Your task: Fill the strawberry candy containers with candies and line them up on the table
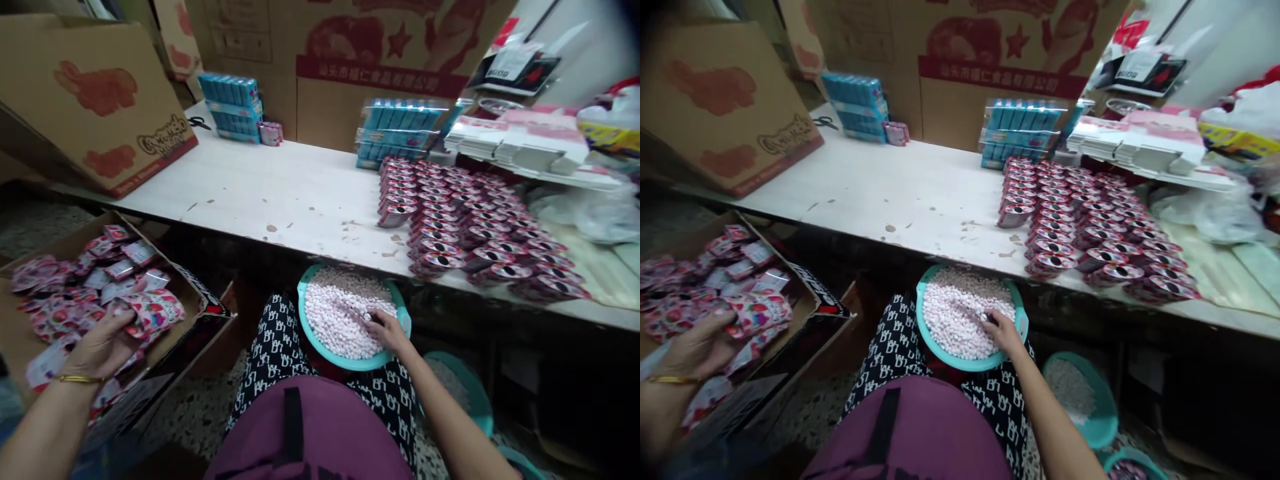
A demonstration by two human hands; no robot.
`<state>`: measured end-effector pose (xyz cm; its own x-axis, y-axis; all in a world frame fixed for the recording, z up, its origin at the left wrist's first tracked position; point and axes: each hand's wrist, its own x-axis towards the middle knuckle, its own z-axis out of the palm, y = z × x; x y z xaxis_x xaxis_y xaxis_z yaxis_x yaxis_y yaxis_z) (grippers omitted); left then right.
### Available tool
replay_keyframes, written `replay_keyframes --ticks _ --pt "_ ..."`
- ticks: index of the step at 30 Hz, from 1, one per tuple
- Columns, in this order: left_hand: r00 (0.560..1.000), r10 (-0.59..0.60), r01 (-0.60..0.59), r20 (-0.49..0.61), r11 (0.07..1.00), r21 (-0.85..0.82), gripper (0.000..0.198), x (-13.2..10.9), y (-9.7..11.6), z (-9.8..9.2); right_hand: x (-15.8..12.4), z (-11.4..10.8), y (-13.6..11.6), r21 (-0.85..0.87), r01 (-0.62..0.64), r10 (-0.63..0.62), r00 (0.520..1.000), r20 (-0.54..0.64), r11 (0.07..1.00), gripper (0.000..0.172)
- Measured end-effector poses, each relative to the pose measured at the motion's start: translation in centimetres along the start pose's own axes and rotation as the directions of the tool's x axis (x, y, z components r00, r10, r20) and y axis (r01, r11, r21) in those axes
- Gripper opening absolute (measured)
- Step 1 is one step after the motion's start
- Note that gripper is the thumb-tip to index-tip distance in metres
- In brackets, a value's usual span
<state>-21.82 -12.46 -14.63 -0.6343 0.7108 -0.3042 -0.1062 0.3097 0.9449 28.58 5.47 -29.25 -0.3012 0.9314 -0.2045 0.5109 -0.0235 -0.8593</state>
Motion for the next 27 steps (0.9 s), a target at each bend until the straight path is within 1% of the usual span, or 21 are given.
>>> replay_keyframes --ticks 1,2,4,6,7,8,9,12,13,14,15,16,17,18,19,20,21,23,25,26,27 --pt "0.989 -0.052 0.078 0.136 0.979 -0.190 0.036 -1.1 0.5 1.9 -0.1 -0.3 -0.1 0.007 0.025 -0.025 1.000 0.001 1.000 0.038" --pt "0.956 -0.078 0.176 0.283 0.924 -0.339 0.038 -2.2 0.8 4.2 -0.2 -0.6 -0.3 0.011 0.051 -0.051 0.999 -0.002 0.999 0.037" --pt "0.850 -0.054 0.347 0.524 0.806 -0.480 0.042 -3.8 0.7 9.7 -0.6 -1.3 -0.7 0.020 0.081 -0.081 0.997 -0.002 0.997 0.036" --pt "0.722 0.011 0.466 0.692 0.731 -0.499 0.050 -4.6 -0.2 15.2 -1.1 -2.1 -1.5 0.026 0.081 -0.081 0.997 -0.001 0.996 0.035" --pt "0.668 0.017 0.511 0.744 0.717 -0.475 0.053 -4.7 -0.9 17.7 -1.3 -2.6 -2.0 0.026 0.080 -0.080 0.997 0.001 0.996 0.034" --pt "0.631 0.011 0.537 0.776 0.716 -0.446 0.056 -4.7 -1.5 19.9 -1.6 -3.1 -2.6 0.023 0.083 -0.083 0.997 0.006 0.996 0.034" --pt "0.613 -0.005 0.545 0.790 0.727 -0.418 0.057 -4.7 -2.2 21.9 -1.9 -3.6 -3.2 0.018 0.091 -0.091 0.996 0.014 0.996 0.033" --pt "0.612 -0.083 0.502 0.786 0.809 -0.306 0.052 -4.4 -3.9 26.4 -2.6 -5.2 -5.0 0.001 0.123 -0.123 0.991 0.051 0.992 0.034" --pt "0.614 -0.114 0.463 0.781 0.853 -0.240 0.052 -4.2 -4.2 27.5 -2.7 -5.7 -5.5 -0.003 0.129 -0.128 0.990 0.060 0.992 0.034" --pt "0.629 -0.141 0.394 0.765 0.906 -0.157 0.053 -4.1 -4.4 28.4 -2.8 -6.2 -5.9 -0.007 0.132 -0.132 0.989 0.064 0.991 0.034" --pt "0.660 -0.151 0.281 0.736 0.958 -0.056 0.055 -3.9 -4.4 29.2 -2.8 -6.6 -6.2 -0.014 0.135 -0.133 0.989 0.068 0.991 0.034" --pt "0.707 -0.126 0.117 0.696 0.991 0.060 0.056 -3.6 -4.4 29.8 -2.8 -7.0 -6.4 -0.023 0.136 -0.134 0.988 0.071 0.990 0.034" --pt "0.751 -0.059 -0.082 0.658 0.980 0.182 0.056 -3.4 -4.3 30.4 -2.8 -7.2 -6.5 -0.036 0.138 -0.135 0.988 0.075 0.990 0.034" --pt "0.774 0.029 -0.281 0.632 0.911 0.302 0.056 -3.2 -4.1 30.8 -2.7 -7.5 -6.7 -0.049 0.141 -0.137 0.988 0.078 0.989 0.034" --pt "0.772 0.111 -0.445 0.626 0.798 0.407 0.055 -3.0 -4.0 31.2 -2.6 -7.6 -6.8 -0.064 0.146 -0.141 0.986 0.084 0.987 0.034" --pt "0.749 0.171 -0.566 0.641 0.668 0.483 0.052 -2.9 -3.8 31.5 -2.6 -7.7 -7.1 -0.082 0.155 -0.147 0.985 0.092 0.985 0.034" --pt "0.715 0.208 -0.650 0.667 0.548 0.526 0.048 -2.9 -3.7 31.8 -2.5 -7.7 -7.4 -0.104 0.167 -0.156 0.982 0.105 0.981 0.034" --pt "0.651 0.248 -0.748 0.717 0.365 0.554 0.037 -3.1 -3.6 32.3 -2.4 -7.6 -8.3 -0.174 0.196 -0.172 0.975 0.142 0.965 0.032" --pt "0.591 0.278 -0.806 0.757 0.237 0.542 0.027 -3.4 -3.8 32.8 -2.3 -7.4 -9.6 -0.322 0.214 -0.163 0.970 0.179 0.922 0.031" --pt "0.572 0.288 -0.820 0.768 0.197 0.537 0.025 -3.6 -3.9 33.1 -2.4 -7.3 -10.3 -0.422 0.217 -0.147 0.970 0.193 0.880 0.030" --pt "0.565 0.290 -0.825 0.772 0.175 0.538 0.026 -3.8 -4.1 33.3 -2.4 -7.2 -11.0 -0.526 0.218 -0.127 0.971 0.204 0.822 0.030"
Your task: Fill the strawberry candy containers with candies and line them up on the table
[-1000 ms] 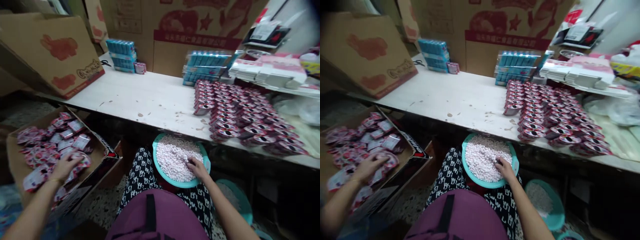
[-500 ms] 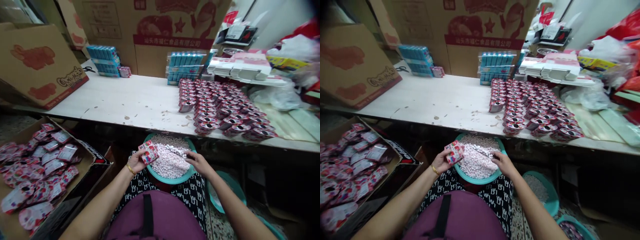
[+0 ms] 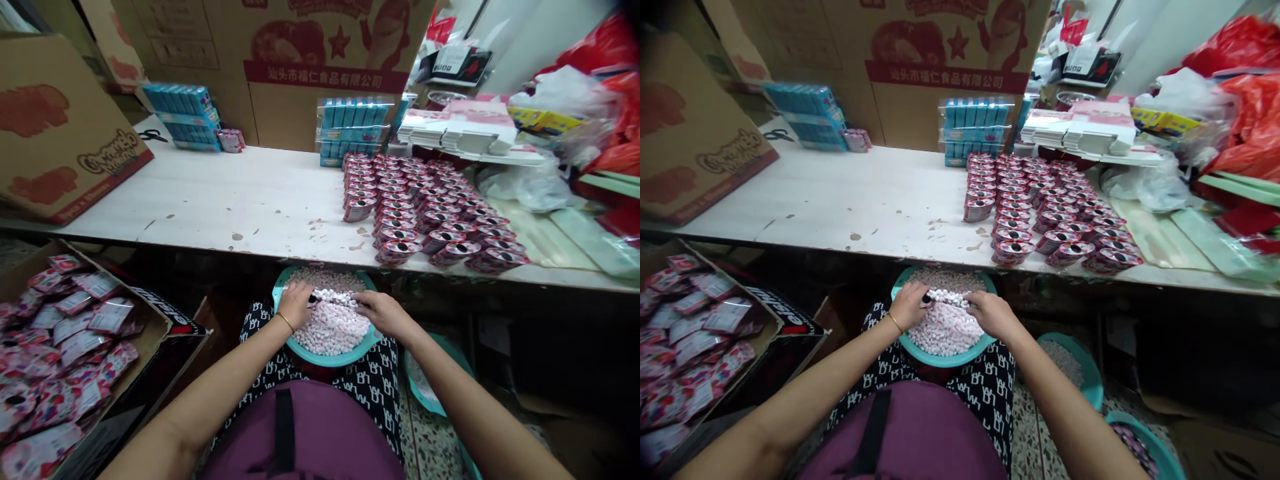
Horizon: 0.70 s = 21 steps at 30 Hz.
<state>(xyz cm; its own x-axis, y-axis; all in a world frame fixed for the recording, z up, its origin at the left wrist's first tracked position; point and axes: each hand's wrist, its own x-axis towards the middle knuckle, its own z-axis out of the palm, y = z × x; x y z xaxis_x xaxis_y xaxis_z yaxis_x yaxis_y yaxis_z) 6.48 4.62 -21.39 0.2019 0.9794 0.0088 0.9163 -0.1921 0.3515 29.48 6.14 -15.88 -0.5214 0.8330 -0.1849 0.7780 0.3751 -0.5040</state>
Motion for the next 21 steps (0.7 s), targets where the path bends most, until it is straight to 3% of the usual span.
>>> replay_keyframes --ticks 3,6,12,17,21 --pt "1.000 0.000 0.000 -0.002 1.000 0.003 0.031 0.1 0.5 0.6 0.3 -1.0 -2.2 -0.311 -0.011 0.031 0.998 0.058 0.950 0.028" --pt "1.000 0.005 -0.005 0.000 1.000 -0.017 0.029 0.4 0.6 1.1 0.8 -1.6 -4.2 -0.464 0.006 0.043 0.995 0.095 0.886 0.026" --pt "1.000 -0.009 0.007 -0.014 0.993 -0.117 0.035 0.9 0.2 1.8 1.6 -2.0 -6.7 -0.501 0.040 0.006 0.996 0.091 0.865 0.026" --pt "0.995 0.006 -0.037 -0.098 0.947 -0.320 0.034 0.9 -0.9 2.1 0.9 -2.8 -6.3 -0.538 0.066 -0.042 0.998 0.056 0.840 0.025" --pt "0.989 0.026 -0.078 -0.144 0.925 -0.372 0.034 0.8 -1.2 1.9 0.5 -3.0 -5.8 -0.556 0.058 -0.037 0.998 0.049 0.829 0.026"
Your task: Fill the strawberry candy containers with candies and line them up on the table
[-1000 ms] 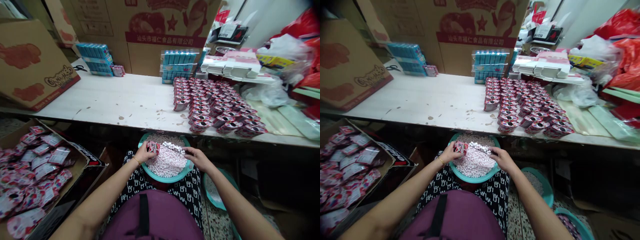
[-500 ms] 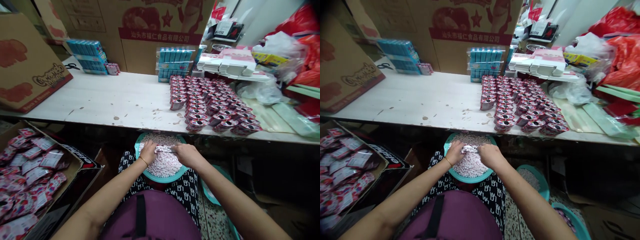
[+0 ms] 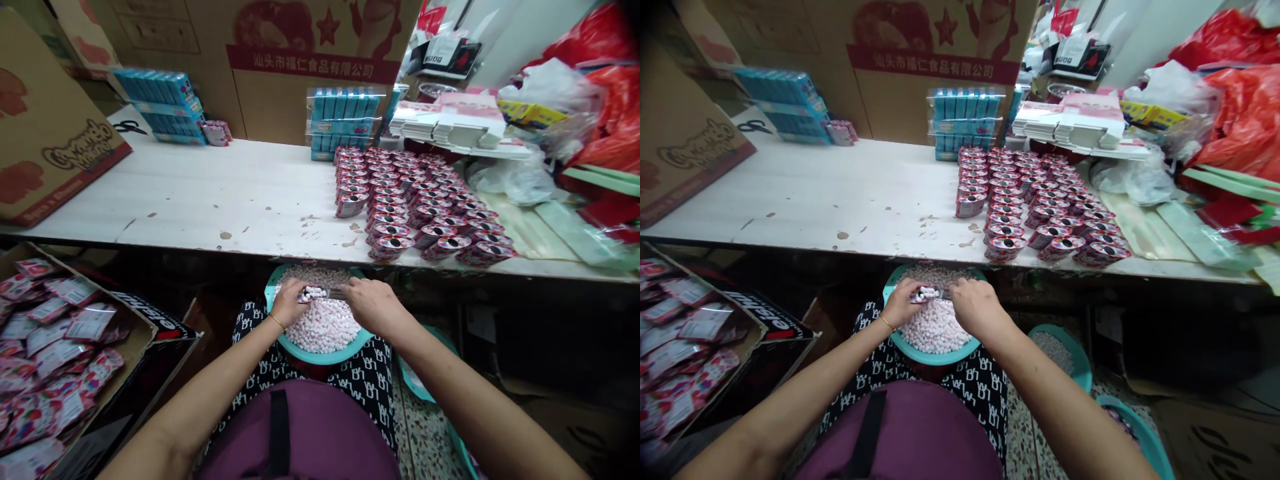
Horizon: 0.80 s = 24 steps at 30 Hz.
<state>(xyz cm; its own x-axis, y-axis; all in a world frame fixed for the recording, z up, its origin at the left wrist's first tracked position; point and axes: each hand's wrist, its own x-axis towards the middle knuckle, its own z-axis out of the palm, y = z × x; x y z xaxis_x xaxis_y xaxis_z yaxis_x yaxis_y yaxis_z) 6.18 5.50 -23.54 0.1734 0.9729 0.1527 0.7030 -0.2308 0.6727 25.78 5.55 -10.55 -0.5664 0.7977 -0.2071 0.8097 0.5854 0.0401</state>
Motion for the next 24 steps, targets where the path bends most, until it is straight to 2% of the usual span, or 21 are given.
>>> replay_keyframes --ticks 6,8,10,12,14,17,19,21,24 --pt "1.000 -0.007 0.008 0.008 0.999 -0.036 0.034 0.3 0.5 -0.4 -0.5 -0.3 -0.5 -0.006 0.027 -0.028 0.997 -0.065 1.000 0.026" --pt "0.999 -0.034 0.033 -0.010 0.998 -0.049 0.033 0.3 0.3 -0.9 -1.1 -0.2 0.3 -0.012 0.009 -0.009 0.998 -0.067 1.000 0.024" --pt "0.997 -0.065 0.062 -0.034 0.994 -0.093 0.032 0.1 0.0 -1.6 -1.8 0.9 1.5 -0.006 -0.038 0.037 0.999 -0.037 0.999 0.022" --pt "0.995 -0.090 0.081 -0.048 0.984 -0.157 0.034 -0.3 -0.6 -2.3 -2.5 3.3 2.9 0.014 -0.102 0.102 0.994 0.034 0.995 0.021" --pt "0.988 -0.147 0.132 -0.047 0.963 -0.234 0.035 -0.8 -1.2 -2.5 -2.7 6.6 3.4 0.061 -0.162 0.154 0.982 0.111 0.985 0.021" --pt "0.940 -0.339 0.320 0.031 0.848 -0.423 0.043 -1.3 -1.6 -1.7 -1.6 11.7 2.0 0.245 -0.228 0.203 0.972 0.122 0.943 0.025" --pt "0.906 -0.411 0.396 0.098 0.746 -0.536 0.047 -1.3 -1.5 -0.6 -0.1 14.3 0.3 0.348 -0.253 0.236 0.967 0.093 0.903 0.030" --pt "0.899 -0.421 0.405 0.122 0.691 -0.599 0.049 -1.2 -0.9 0.4 1.2 16.0 -1.1 0.454 -0.278 0.276 0.958 0.073 0.846 0.033" --pt "0.897 -0.416 0.410 0.153 0.647 -0.643 0.050 -0.8 0.3 0.6 2.3 17.4 -1.5 0.674 -0.274 0.322 0.945 0.056 0.686 0.032"
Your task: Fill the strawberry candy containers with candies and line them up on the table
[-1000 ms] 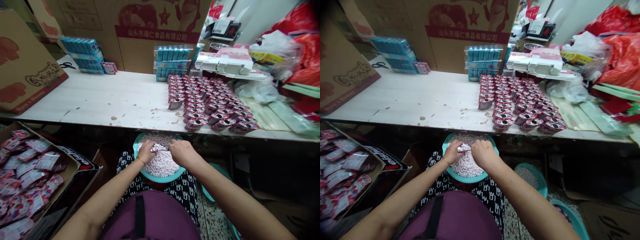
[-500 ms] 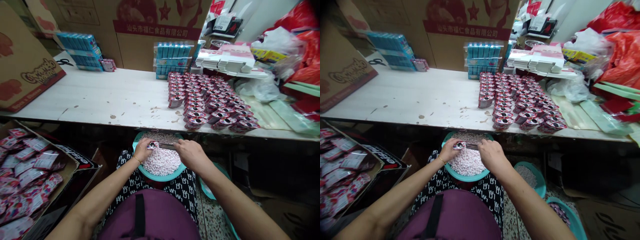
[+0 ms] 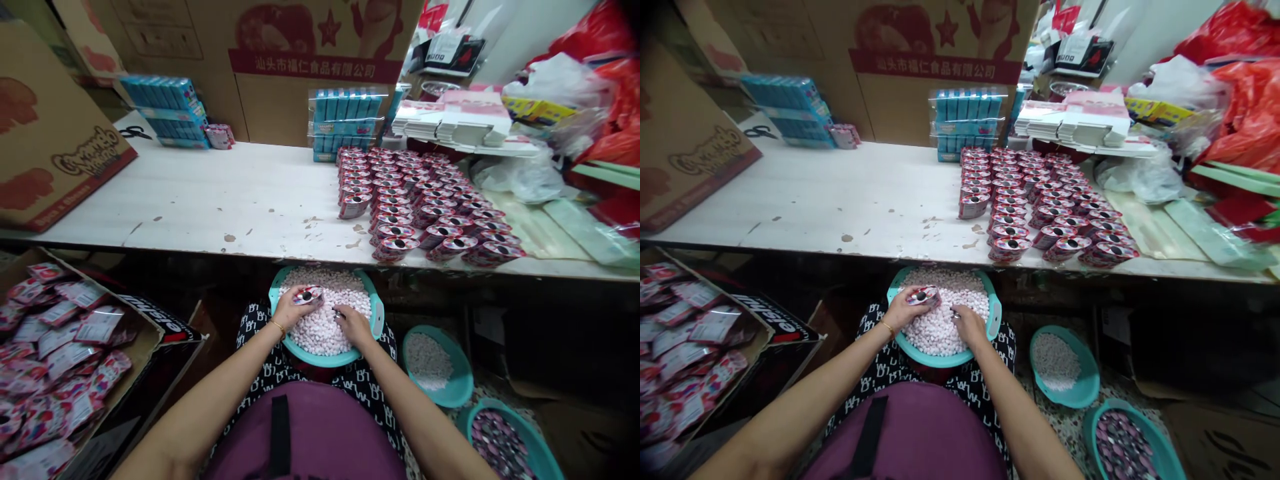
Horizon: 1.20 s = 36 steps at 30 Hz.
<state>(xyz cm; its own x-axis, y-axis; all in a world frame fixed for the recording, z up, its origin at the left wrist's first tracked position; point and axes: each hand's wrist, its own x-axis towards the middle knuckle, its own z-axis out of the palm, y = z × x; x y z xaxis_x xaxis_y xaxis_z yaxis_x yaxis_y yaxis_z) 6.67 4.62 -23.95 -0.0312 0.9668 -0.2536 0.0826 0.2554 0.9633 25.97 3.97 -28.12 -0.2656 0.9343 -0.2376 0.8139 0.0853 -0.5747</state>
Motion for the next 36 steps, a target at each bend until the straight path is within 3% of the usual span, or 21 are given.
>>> replay_keyframes --ticks 5,8,11,14,17,20,23,29,36 --pt "0.995 0.096 -0.095 -0.033 0.995 0.039 0.049 -0.4 2.3 -1.7 0.0 -1.4 1.9 0.219 0.064 -0.060 0.998 -0.024 0.974 0.033" --pt "0.976 0.199 -0.180 -0.092 0.965 0.189 0.044 -0.2 2.4 -3.5 -0.4 -3.6 2.0 0.344 0.145 -0.134 0.989 -0.056 0.928 0.031" --pt "0.960 0.272 -0.224 -0.070 0.892 0.393 0.038 -0.1 2.0 -4.1 -0.8 -6.6 0.8 0.352 0.190 -0.183 0.982 -0.055 0.916 0.031" --pt "0.941 0.339 -0.290 0.017 0.775 0.561 0.036 -0.2 1.9 -3.2 -1.3 -9.7 -1.5 0.250 0.247 -0.254 0.967 -0.004 0.936 0.033" --pt "0.924 0.370 -0.346 0.097 0.699 0.626 0.039 -0.4 2.0 -1.8 -1.8 -12.0 -4.5 -0.021 0.259 -0.257 0.963 0.082 0.966 0.032" --pt "0.923 0.365 -0.345 0.117 0.658 0.669 0.041 -0.4 1.9 -1.1 -2.1 -13.2 -7.3 -0.345 0.243 -0.207 0.969 0.139 0.907 0.031" --pt "0.928 0.349 -0.338 0.133 0.634 0.695 0.042 -0.3 1.7 -1.0 -2.2 -13.7 -9.1 -0.503 0.246 -0.175 0.967 0.185 0.828 0.032" --pt "0.931 0.348 -0.326 0.113 0.648 0.688 0.042 -0.2 1.7 -1.4 -2.3 -14.0 -9.6 -0.521 0.231 -0.141 0.968 0.208 0.822 0.031" --pt "0.921 0.371 -0.344 0.117 0.636 0.691 0.038 -0.6 2.3 -1.8 -3.6 -14.2 -6.9 -0.424 0.201 -0.151 0.977 0.149 0.883 0.032"
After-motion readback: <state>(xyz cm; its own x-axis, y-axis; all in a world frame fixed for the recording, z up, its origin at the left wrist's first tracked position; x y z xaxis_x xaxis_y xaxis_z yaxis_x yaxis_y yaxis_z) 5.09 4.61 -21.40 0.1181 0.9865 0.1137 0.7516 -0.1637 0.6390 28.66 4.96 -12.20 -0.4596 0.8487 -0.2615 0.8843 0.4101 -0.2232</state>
